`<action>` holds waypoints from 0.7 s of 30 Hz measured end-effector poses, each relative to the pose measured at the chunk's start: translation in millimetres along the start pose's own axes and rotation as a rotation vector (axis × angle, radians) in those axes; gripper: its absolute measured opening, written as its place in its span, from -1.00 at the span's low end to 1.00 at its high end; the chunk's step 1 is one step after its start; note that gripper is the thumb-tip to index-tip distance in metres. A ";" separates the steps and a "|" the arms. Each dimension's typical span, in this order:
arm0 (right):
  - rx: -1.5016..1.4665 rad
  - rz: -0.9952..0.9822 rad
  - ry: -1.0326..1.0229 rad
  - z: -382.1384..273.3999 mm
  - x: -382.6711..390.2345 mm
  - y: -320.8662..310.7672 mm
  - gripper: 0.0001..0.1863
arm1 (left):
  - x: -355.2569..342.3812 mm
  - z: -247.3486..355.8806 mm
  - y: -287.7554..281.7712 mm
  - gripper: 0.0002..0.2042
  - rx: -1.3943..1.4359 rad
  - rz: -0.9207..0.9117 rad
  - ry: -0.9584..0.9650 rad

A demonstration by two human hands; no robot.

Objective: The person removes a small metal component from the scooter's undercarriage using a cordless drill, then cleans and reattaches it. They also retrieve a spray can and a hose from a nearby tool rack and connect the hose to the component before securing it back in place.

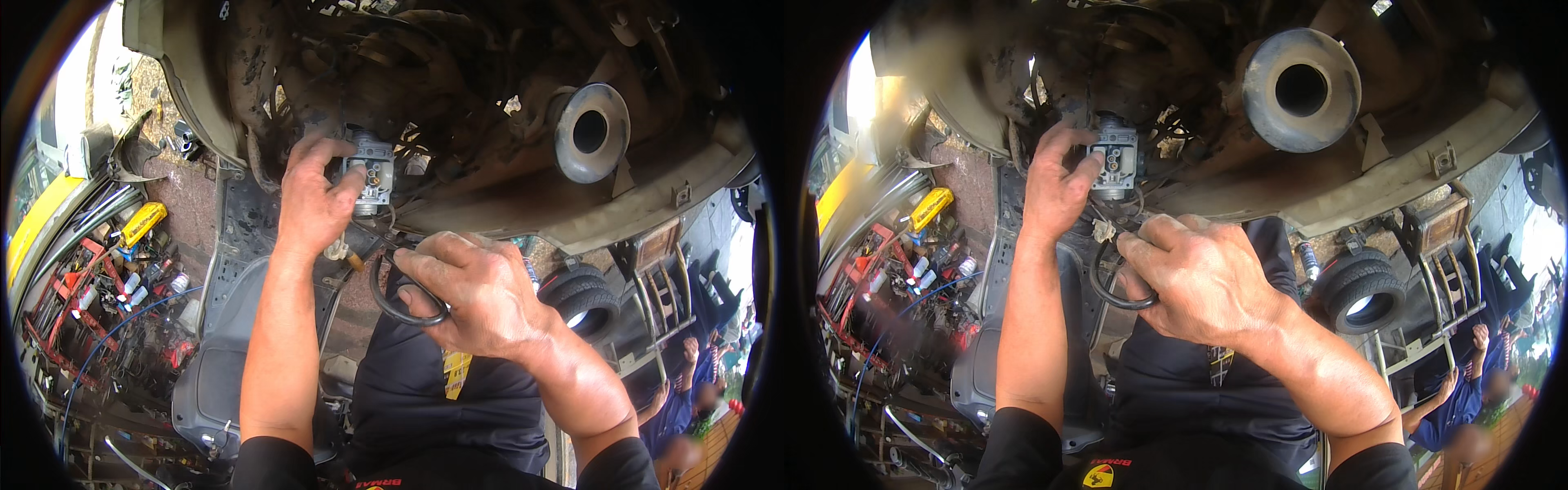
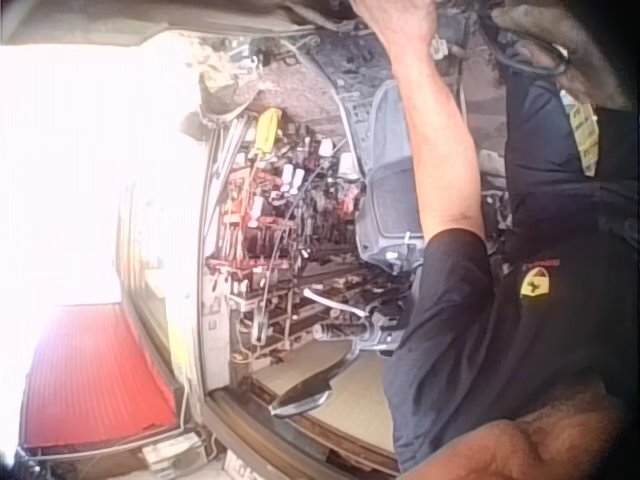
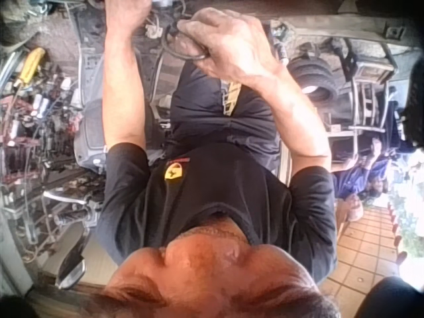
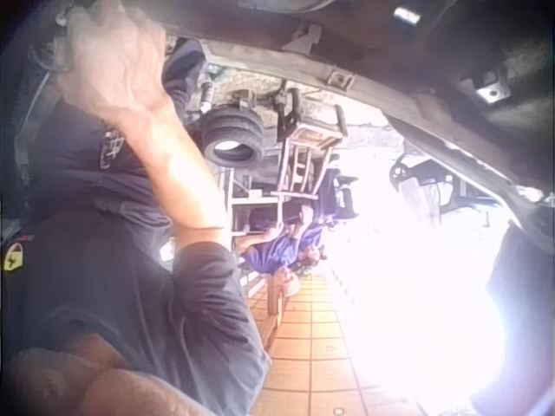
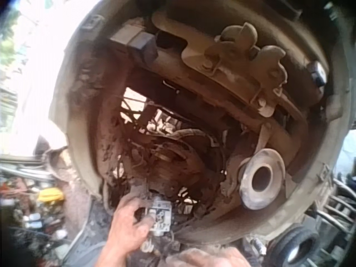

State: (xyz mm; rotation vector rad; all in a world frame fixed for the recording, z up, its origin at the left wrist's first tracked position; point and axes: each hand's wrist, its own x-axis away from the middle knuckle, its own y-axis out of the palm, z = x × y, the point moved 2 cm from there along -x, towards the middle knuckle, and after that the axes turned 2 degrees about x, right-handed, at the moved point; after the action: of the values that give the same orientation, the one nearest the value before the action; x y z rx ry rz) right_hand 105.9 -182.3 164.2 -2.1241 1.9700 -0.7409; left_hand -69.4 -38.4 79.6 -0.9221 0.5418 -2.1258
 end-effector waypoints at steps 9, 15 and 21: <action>-0.297 -0.131 0.262 11.9 45.4 25.2 -0.55 | 45.4 3.2 1.4 -0.65 -0.143 0.315 0.102; -0.219 -0.155 0.319 16.6 67.3 30.8 -0.57 | 65.3 8.5 36.1 -0.56 -0.314 0.370 0.139; -0.222 -0.159 0.345 23.3 72.9 27.0 -0.59 | 65.1 7.5 47.9 -0.61 -0.348 0.434 0.056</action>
State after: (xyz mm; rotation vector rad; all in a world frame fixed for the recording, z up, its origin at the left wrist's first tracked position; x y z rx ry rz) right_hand 93.3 -261.4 150.6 -2.4433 2.1555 -1.0196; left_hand -71.7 -119.4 83.5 -0.8371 1.0617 -1.6959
